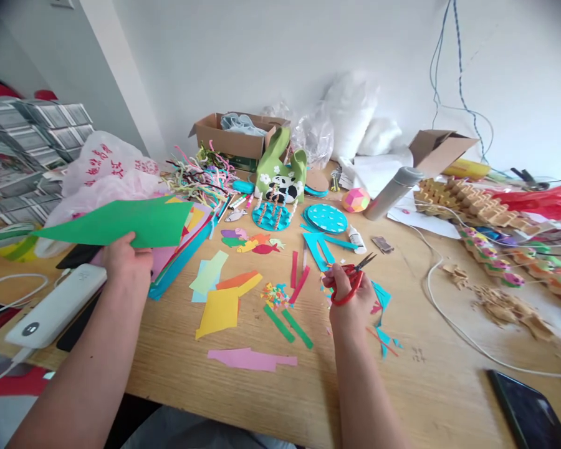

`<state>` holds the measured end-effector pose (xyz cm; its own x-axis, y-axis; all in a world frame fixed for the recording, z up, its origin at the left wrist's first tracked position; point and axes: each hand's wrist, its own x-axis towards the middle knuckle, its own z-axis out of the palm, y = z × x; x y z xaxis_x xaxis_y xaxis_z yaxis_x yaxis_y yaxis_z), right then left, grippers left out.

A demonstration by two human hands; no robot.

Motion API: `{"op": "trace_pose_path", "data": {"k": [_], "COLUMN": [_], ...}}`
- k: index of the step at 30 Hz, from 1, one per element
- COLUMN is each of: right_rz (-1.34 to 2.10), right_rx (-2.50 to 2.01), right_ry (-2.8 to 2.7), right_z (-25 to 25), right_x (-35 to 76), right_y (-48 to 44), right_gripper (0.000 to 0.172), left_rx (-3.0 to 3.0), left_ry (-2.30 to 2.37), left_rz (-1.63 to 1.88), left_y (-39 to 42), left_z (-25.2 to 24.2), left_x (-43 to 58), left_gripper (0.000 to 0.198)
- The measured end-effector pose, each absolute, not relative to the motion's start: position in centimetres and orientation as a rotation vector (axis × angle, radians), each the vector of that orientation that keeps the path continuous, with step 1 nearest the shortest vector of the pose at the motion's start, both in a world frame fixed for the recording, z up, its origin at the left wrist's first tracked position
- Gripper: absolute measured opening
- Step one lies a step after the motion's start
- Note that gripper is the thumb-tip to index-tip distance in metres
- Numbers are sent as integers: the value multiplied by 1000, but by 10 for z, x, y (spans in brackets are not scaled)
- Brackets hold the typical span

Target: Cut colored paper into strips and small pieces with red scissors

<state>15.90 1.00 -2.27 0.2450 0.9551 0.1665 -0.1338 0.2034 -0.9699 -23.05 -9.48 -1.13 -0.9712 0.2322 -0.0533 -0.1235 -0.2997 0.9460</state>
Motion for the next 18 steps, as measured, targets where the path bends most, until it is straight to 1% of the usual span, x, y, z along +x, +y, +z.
{"op": "trace_pose_path", "data": {"k": [1, 3, 8, 13, 16, 18], "right_rz": [968, 957, 956, 946, 937, 930], "right_rx": [-1060, -1059, -1057, -1056, -1073, -1082], "right_ry": [-1013, -1015, -987, -979, -979, -982], "right_z": [-23, -23, -22, -23, -24, -24], "right_x": [160, 161, 161, 161, 163, 163], "right_y": [10, 11, 12, 13, 14, 13], "right_gripper": [22, 23, 24, 22, 22, 22], "left_rx": [-54, -161, -119, 261, 81, -41], "left_ry": [1681, 1690, 1725, 1551, 1481, 1519], "left_rz": [2442, 2454, 2431, 2602, 2662, 2622], "left_y": [-93, -89, -85, -86, -84, -81], "left_z": [-6, 2, 12, 26, 29, 25], "left_x": [-229, -225, -222, -206, -198, -198], "left_gripper": [36, 33, 28, 36, 39, 33]}}
